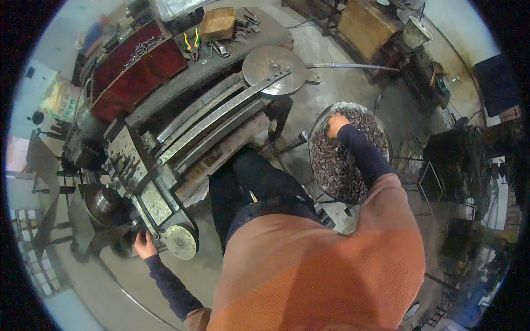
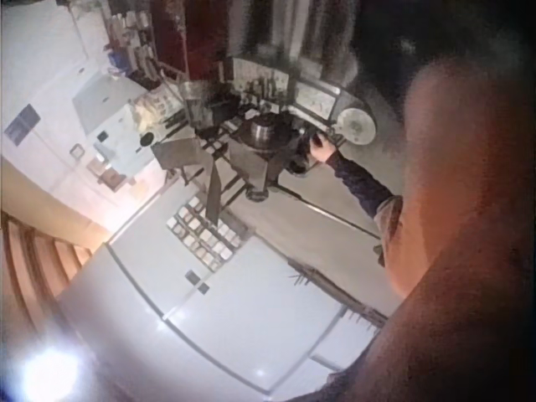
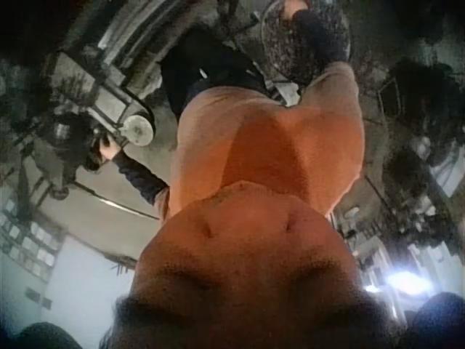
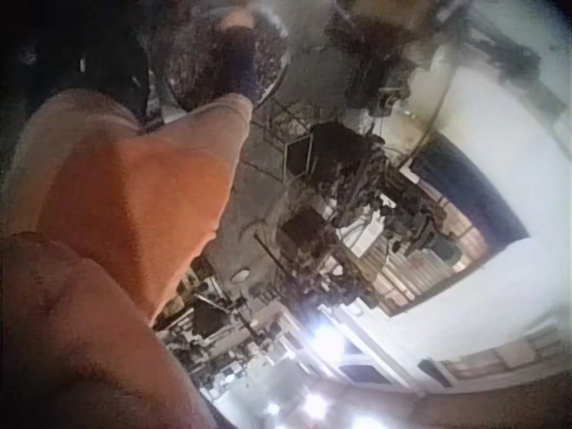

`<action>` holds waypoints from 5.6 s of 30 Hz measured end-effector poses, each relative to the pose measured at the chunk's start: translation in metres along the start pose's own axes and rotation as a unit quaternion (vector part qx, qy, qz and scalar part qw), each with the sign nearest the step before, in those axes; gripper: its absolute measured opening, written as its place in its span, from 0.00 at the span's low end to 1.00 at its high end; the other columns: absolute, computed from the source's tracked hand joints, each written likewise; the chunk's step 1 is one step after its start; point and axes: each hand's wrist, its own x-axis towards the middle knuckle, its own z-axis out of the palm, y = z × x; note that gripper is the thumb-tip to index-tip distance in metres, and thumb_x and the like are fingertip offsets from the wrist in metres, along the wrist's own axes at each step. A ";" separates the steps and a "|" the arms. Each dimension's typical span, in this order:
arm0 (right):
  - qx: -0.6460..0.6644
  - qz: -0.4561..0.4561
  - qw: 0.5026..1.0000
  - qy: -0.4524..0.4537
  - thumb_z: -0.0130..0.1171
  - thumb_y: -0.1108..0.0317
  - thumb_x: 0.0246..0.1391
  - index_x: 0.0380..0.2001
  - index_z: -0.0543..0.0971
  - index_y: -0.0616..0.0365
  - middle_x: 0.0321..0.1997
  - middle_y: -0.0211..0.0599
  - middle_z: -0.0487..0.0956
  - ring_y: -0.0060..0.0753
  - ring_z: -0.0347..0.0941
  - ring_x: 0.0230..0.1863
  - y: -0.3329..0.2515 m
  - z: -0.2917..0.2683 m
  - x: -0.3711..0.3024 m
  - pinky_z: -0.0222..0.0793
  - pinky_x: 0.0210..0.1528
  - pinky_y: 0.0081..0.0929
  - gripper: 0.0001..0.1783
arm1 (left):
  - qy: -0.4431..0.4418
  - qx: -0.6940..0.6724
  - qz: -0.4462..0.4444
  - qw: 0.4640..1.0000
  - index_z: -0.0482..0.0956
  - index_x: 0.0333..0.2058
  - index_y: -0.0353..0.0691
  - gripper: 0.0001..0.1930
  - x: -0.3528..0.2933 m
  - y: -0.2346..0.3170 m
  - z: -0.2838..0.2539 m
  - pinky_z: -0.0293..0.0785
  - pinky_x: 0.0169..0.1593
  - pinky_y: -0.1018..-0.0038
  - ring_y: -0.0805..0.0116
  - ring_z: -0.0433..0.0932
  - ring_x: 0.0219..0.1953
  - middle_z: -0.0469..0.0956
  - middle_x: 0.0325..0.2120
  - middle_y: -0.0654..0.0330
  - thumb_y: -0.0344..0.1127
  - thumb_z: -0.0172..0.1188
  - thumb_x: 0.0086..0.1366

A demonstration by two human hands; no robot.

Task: The person operates a metal lathe, repeatedly loading small cylindrical metal pieces into the chuck, machining them, and then removing the finished parts. The person places the finished pieces into a nearby container.

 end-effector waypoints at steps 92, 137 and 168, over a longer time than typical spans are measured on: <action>0.193 -0.547 0.744 0.333 0.59 0.71 0.24 0.32 0.77 0.55 0.39 0.39 0.74 0.49 0.66 0.45 -0.345 -0.268 -0.043 0.62 0.48 0.42 0.21 | -0.062 0.363 -0.289 0.884 0.77 0.35 0.41 0.17 0.017 -0.174 -0.061 0.69 0.46 0.64 0.56 0.75 0.42 0.77 0.35 0.51 0.45 0.59 0.49; 0.087 0.276 0.946 0.144 0.57 0.57 0.30 0.33 0.78 0.61 0.38 0.52 0.76 0.54 0.71 0.41 0.001 -0.061 -0.011 0.67 0.44 0.43 0.24 | 0.435 -0.349 -0.281 0.781 0.61 0.34 0.21 0.15 0.053 -0.105 -0.049 0.77 0.17 0.67 0.62 0.75 0.15 0.73 0.21 0.46 0.21 0.54 0.48; 0.060 0.322 0.940 0.098 0.56 0.55 0.37 0.37 0.76 0.62 0.42 0.53 0.75 0.51 0.70 0.46 -0.012 -0.084 -0.005 0.65 0.48 0.40 0.25 | 0.617 -0.334 -0.250 0.667 0.64 0.21 0.17 0.08 -0.165 -0.154 -0.062 0.76 0.21 0.63 0.51 0.76 0.17 0.71 0.17 0.43 0.21 0.48 0.45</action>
